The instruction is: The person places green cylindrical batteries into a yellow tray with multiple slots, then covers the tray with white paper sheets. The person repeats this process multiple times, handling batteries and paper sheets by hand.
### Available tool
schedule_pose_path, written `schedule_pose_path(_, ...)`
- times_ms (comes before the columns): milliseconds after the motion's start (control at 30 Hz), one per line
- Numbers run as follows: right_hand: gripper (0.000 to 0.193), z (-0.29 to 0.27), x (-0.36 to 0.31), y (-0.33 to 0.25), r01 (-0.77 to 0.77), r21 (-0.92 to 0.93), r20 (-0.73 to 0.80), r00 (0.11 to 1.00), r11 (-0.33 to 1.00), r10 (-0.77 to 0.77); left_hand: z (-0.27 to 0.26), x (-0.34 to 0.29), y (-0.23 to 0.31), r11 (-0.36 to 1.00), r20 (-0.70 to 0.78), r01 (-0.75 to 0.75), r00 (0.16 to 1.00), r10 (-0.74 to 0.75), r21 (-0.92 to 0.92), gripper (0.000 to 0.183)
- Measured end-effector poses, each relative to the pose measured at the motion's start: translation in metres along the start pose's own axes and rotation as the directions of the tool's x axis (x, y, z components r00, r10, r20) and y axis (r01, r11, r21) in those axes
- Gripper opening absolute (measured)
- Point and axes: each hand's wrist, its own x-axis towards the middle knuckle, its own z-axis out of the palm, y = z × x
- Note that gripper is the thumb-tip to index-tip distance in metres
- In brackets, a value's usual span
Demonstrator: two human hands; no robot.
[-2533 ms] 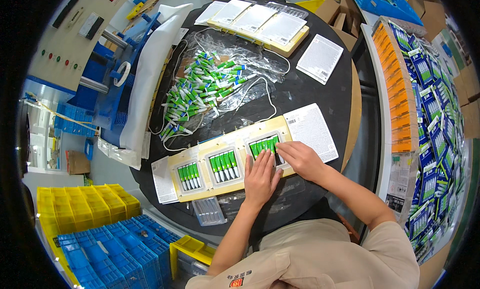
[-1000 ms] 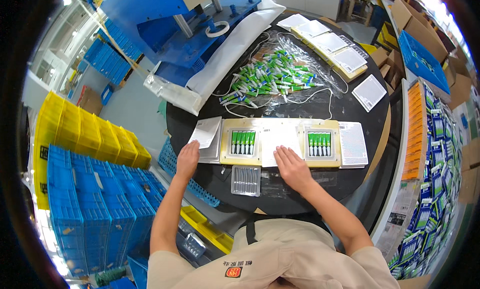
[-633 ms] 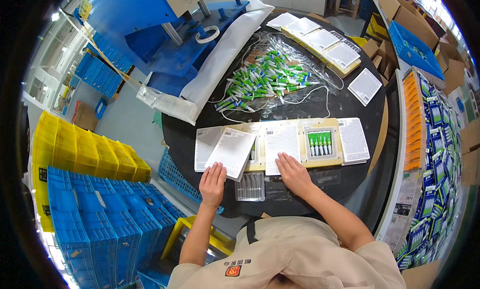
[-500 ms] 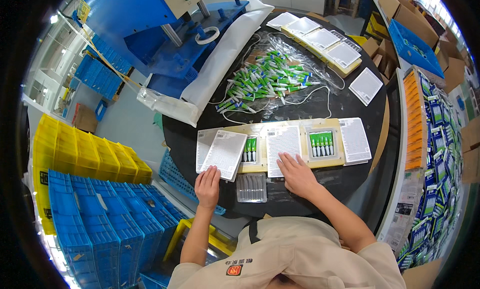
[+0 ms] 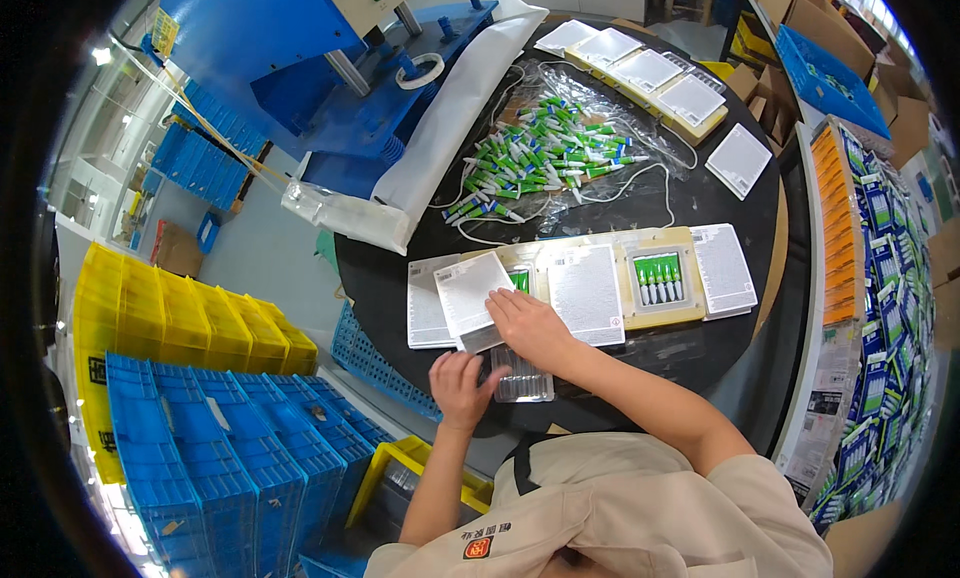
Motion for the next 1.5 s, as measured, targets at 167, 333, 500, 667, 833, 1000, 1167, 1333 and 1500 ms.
schedule_pose_path(167, 0.042, -0.039, 0.002, -0.002, -0.162, 0.310, -0.002, 0.985, 0.937, 0.171, 0.015, 0.018, -0.011, 0.960, 0.220, -0.154, 0.970, 0.102, 0.235, 0.048)
schedule_pose_path(333, 0.045, -0.112, -0.059, 0.041, -0.270, 0.028, -0.293, 0.918, 0.962, 0.266, 0.024, 0.033, -0.023, 0.995, 0.603, -0.094, 0.795, 0.066, 0.014, 0.091)
schedule_pose_path(500, 0.046, -0.130, -0.158, 0.079, -0.372, -0.284, -0.206, 0.924, 0.884, 0.323, 0.020, 0.035, -0.031, 0.912, 0.786, -0.375, 0.609, 0.104, 0.169, 0.058)
schedule_pose_path(667, 0.043, -0.090, -0.200, 0.088, -0.324, -0.352, -0.001, 0.938, 0.878, 0.346, 0.008, 0.046, -0.032, 0.962, 0.583, -0.265, 0.792, 0.182, 0.059, 0.054)
schedule_pose_path(833, 0.042, -0.079, -0.215, 0.092, -0.352, -0.377, -0.011, 0.926, 0.856, 0.376, 0.029, 0.042, -0.023, 0.958, 0.582, -0.280, 0.771, 0.259, -0.055, 0.058)
schedule_pose_path(1000, 0.047, -0.071, -0.206, 0.088, -0.396, -0.413, 0.036, 0.893, 0.820, 0.449, 0.045, 0.024, -0.024, 0.974, 0.630, -0.226, 0.755, 0.181, -0.009, 0.063)
schedule_pose_path(1167, 0.072, -0.077, -0.196, 0.077, -0.497, -0.353, 0.180, 0.795, 0.792, 0.579, 0.054, 0.011, 0.002, 0.974, 0.646, -0.176, 0.762, 0.043, 0.143, 0.061)
schedule_pose_path(1333, 0.075, -0.085, -0.187, 0.081, -0.461, -0.325, 0.198, 0.821, 0.826, 0.536, 0.052, 0.006, -0.003, 0.956, 0.650, -0.211, 0.759, 0.028, 0.205, 0.058)
schedule_pose_path(1500, 0.078, -0.088, -0.179, 0.089, -0.462, -0.314, 0.260, 0.798, 0.829, 0.543, 0.052, 0.009, -0.001, 0.940, 0.645, -0.252, 0.763, 0.048, 0.229, 0.057)
